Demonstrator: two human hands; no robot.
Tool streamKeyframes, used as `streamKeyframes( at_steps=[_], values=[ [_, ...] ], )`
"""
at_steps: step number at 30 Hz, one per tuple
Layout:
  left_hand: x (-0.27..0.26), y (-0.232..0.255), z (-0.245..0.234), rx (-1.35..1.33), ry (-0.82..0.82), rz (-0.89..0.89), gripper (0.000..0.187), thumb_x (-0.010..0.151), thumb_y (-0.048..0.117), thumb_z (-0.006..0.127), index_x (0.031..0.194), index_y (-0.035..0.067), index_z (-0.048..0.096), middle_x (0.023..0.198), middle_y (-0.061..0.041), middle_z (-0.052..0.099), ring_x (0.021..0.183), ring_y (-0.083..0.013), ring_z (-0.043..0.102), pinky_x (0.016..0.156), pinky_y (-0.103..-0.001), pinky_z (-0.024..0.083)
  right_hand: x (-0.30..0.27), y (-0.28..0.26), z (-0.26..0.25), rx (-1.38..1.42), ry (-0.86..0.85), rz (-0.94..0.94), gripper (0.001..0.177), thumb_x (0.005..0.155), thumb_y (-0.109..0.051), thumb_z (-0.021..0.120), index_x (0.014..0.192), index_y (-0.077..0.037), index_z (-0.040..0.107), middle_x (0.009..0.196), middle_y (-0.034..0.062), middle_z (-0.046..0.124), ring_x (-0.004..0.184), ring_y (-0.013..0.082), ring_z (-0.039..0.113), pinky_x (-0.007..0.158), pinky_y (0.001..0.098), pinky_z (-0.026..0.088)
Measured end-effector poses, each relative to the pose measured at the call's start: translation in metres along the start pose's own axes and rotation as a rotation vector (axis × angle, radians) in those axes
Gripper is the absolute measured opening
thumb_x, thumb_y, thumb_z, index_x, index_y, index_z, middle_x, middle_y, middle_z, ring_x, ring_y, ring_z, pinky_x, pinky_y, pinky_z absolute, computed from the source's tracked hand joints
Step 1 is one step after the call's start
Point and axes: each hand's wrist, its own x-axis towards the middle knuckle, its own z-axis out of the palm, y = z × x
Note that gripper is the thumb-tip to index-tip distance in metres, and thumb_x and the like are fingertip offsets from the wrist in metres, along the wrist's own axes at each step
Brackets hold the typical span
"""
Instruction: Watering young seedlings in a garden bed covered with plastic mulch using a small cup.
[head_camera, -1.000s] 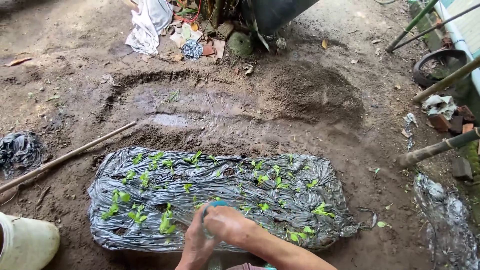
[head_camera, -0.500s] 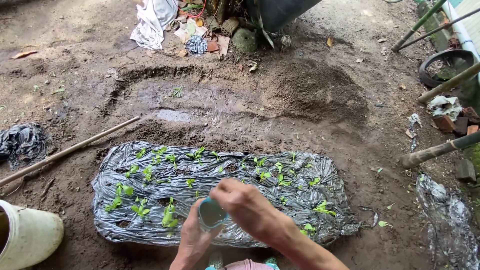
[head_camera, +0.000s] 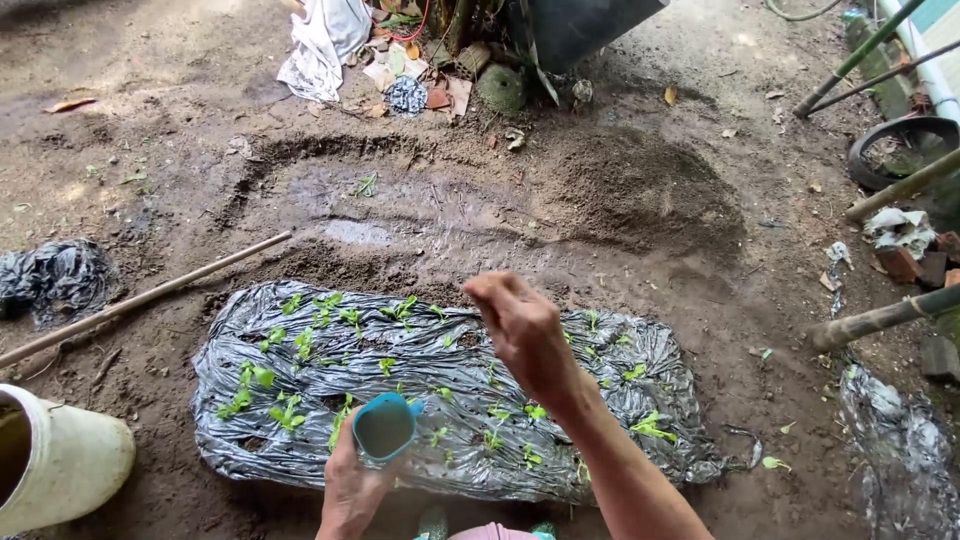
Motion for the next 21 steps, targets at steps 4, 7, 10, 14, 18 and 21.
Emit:
streamKeyframes(
  at_steps=[4,7,10,14,18,21],
  values=[
    [0.000,-0.003,-0.005,0.053,0.041,-0.018,0.093,0.065,0.034,0.092,0.145,0.022,0.048,0.128,-0.006,0.069,0.107,-0.0254,0.072,0.087,-0.037,0.055,0.012,-0.009,0.007,0.023,0.277,-0.095,0.016,0.102,-0.004,0.062,0.118,-0.004,0.065,0.111,0.0148,0.072,0.106,0.0284,0.074,0.096,0.0370,0.066],
    [-0.004,0.005,-0.004,0.044,0.028,-0.047,0.094,0.066,0.034,0.091,0.148,0.024,0.045,0.126,-0.005,0.070,0.105,-0.0245,0.074,0.085,-0.038,0.056,-0.009,0.031,0.069,0.196,-0.116,-0.025,0.051,0.079,0.033,0.031,0.114,0.009,0.058,0.115,0.0237,0.063,0.114,0.0376,0.063,0.106,0.0366,0.059],
    [0.006,-0.002,-0.001,0.069,0.020,-0.146,0.091,0.063,0.037,0.093,0.143,0.028,0.051,0.129,-0.003,0.069,0.113,-0.0272,0.070,0.088,-0.041,0.051,-0.044,0.052,0.118,-0.185,-0.754,0.309,0.028,0.094,0.012,0.057,0.113,-0.001,0.073,0.117,0.0183,0.068,0.110,0.0331,0.060,0.089,0.0392,0.059],
    [0.000,-0.027,0.008,0.084,0.053,-0.072,0.097,0.060,0.038,0.093,0.146,0.024,0.050,0.127,-0.006,0.072,0.111,-0.0276,0.072,0.090,-0.039,0.053,-0.057,0.005,0.110,-0.044,-0.598,0.127,0.036,0.089,0.011,0.056,0.122,-0.003,0.064,0.119,0.0208,0.064,0.103,0.0332,0.063,0.083,0.0398,0.059],
    [-0.001,-0.010,0.009,0.030,0.003,-0.039,0.096,0.060,0.039,0.092,0.145,0.024,0.050,0.122,-0.006,0.072,0.104,-0.0254,0.073,0.083,-0.038,0.057,-0.056,-0.038,0.100,0.081,-0.838,0.039,0.015,0.090,0.002,0.073,0.104,0.006,0.067,0.108,0.0167,0.063,0.090,0.0264,0.064,0.073,0.0332,0.062],
    [0.003,-0.038,0.023,0.053,-0.010,0.051,0.098,0.062,0.033,0.094,0.147,0.020,0.048,0.129,-0.005,0.073,0.109,-0.0241,0.074,0.091,-0.037,0.058,-0.056,-0.051,0.109,-0.060,-1.110,0.058,0.022,0.093,-0.002,0.071,0.112,0.009,0.066,0.097,0.0147,0.061,0.088,0.0301,0.060,0.069,0.0402,0.059]
  ],
)
